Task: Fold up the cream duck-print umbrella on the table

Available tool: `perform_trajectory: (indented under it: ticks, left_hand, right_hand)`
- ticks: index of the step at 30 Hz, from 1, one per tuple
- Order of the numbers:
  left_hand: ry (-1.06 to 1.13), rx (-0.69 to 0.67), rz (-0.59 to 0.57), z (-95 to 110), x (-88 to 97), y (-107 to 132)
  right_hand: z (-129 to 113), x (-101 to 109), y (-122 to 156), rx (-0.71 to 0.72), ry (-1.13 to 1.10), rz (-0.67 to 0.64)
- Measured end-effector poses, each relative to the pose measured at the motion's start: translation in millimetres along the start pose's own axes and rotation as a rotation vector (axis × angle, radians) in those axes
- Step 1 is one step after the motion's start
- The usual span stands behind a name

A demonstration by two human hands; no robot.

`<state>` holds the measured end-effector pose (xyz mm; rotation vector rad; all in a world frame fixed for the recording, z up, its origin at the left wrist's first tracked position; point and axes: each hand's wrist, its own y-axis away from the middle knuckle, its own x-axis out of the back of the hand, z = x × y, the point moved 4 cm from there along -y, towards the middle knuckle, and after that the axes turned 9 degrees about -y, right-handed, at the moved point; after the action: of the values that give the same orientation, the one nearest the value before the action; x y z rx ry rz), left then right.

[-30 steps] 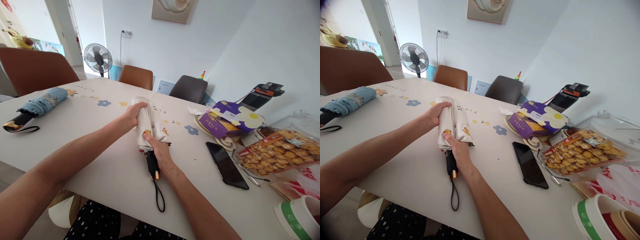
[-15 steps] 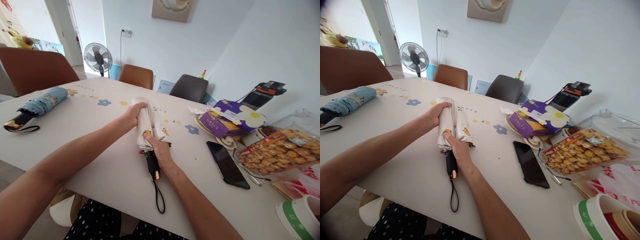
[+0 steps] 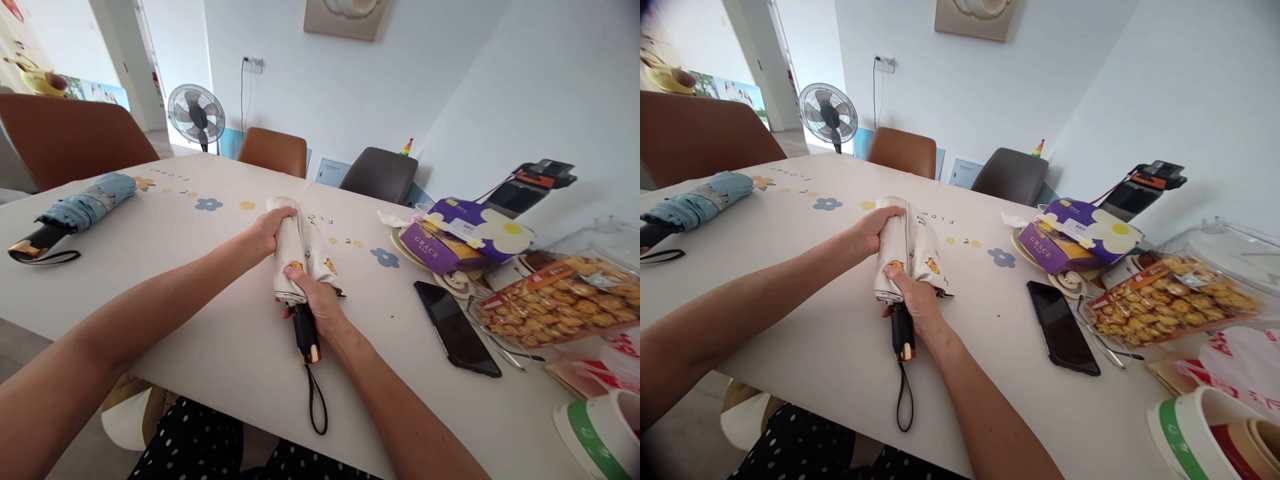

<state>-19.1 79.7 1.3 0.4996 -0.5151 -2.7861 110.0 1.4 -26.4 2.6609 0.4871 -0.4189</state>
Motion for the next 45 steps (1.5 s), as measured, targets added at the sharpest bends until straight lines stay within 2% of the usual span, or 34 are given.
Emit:
perform_trajectory:
  ticks: [7,14,30,37,45]
  left_hand:
    - [-0.023,0.010,0.021,-1.7,1.8,-0.6]
    - [-0.016,0.027,0.006,-0.1,-0.4,6.2]
    - [-0.031,0.040,-0.002,-1.4,1.0,3.3]
    - [-0.026,0.041,0.002,-0.1,-0.1,6.9]
    - [-0.018,0.046,-0.013,-4.6,2.5,1.3]
  right_hand:
    - [0.4,0.3,1.2,0.001,0.021,-0.019]
    - [-0.5,2.3,0.7,-0.026,0.052,0.016]
    - [-1.1,3.1,1.4,-0.043,0.072,0.035]
    - [-1.3,2.3,1.9,-0.038,0.073,0.006]
    - [-1.0,1.8,2.7,-0.038,0.091,0.029]
